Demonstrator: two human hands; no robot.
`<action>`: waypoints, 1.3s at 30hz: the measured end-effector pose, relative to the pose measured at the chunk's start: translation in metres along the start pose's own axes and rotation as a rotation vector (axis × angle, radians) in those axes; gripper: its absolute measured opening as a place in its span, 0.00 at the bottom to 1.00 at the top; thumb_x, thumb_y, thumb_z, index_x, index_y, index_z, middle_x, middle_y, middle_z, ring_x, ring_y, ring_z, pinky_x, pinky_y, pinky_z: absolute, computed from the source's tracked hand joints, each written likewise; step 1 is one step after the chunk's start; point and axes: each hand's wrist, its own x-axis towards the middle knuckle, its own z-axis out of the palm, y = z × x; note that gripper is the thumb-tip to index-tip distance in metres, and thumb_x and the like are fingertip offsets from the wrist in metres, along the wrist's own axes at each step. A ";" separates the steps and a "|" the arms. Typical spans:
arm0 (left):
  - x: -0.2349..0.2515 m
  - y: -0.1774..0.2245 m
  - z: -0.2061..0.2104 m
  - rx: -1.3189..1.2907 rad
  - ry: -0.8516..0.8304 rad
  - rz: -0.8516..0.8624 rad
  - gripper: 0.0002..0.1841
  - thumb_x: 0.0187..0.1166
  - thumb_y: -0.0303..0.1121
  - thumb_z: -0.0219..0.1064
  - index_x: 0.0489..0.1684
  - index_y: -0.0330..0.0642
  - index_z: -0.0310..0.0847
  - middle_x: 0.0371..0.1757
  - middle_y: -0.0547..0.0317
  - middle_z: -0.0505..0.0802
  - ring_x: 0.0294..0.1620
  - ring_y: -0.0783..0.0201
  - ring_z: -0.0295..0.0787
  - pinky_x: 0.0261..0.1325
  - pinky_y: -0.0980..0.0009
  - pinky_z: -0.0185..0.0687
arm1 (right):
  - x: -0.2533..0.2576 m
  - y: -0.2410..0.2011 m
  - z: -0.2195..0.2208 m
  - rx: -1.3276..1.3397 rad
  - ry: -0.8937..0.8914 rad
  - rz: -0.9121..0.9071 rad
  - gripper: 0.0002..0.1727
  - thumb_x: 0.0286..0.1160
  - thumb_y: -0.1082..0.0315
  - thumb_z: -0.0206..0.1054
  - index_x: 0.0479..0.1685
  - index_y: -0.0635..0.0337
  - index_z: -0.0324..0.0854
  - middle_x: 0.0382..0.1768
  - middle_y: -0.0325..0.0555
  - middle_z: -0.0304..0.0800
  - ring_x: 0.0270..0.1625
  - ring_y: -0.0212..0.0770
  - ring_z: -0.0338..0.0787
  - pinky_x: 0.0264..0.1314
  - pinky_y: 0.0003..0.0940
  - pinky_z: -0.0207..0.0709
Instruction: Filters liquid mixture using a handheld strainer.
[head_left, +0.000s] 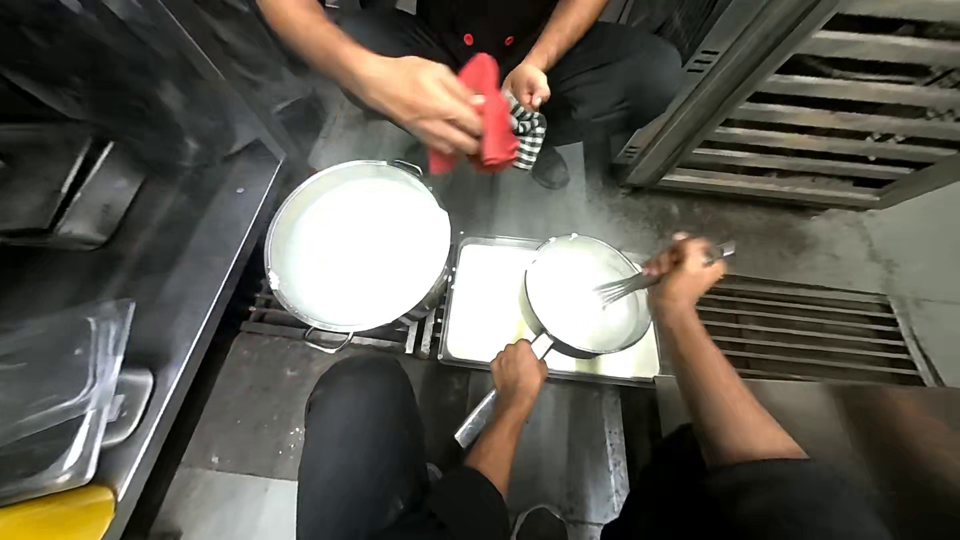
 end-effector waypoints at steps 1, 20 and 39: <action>0.001 0.000 -0.002 0.002 0.001 -0.001 0.18 0.82 0.43 0.64 0.62 0.45 0.89 0.60 0.49 0.95 0.66 0.51 0.91 0.66 0.48 0.83 | -0.005 0.004 0.001 0.005 -0.052 0.047 0.18 0.78 0.67 0.55 0.16 0.40 0.65 0.06 0.24 0.66 0.08 0.26 0.70 0.14 0.28 0.72; 0.006 -0.009 -0.001 -0.043 0.024 -0.017 0.18 0.81 0.43 0.66 0.62 0.47 0.89 0.58 0.50 0.96 0.65 0.51 0.92 0.66 0.48 0.82 | 0.005 -0.024 0.021 -0.009 -0.250 -0.144 0.17 0.76 0.71 0.59 0.18 0.41 0.69 0.08 0.24 0.71 0.11 0.25 0.72 0.16 0.26 0.73; 0.007 -0.021 -0.007 0.046 0.056 -0.015 0.17 0.84 0.44 0.64 0.63 0.48 0.88 0.57 0.50 0.96 0.63 0.51 0.92 0.63 0.49 0.82 | -0.001 -0.039 0.047 0.203 -0.215 -0.125 0.19 0.77 0.70 0.56 0.14 0.41 0.65 0.04 0.27 0.66 0.07 0.27 0.69 0.13 0.26 0.70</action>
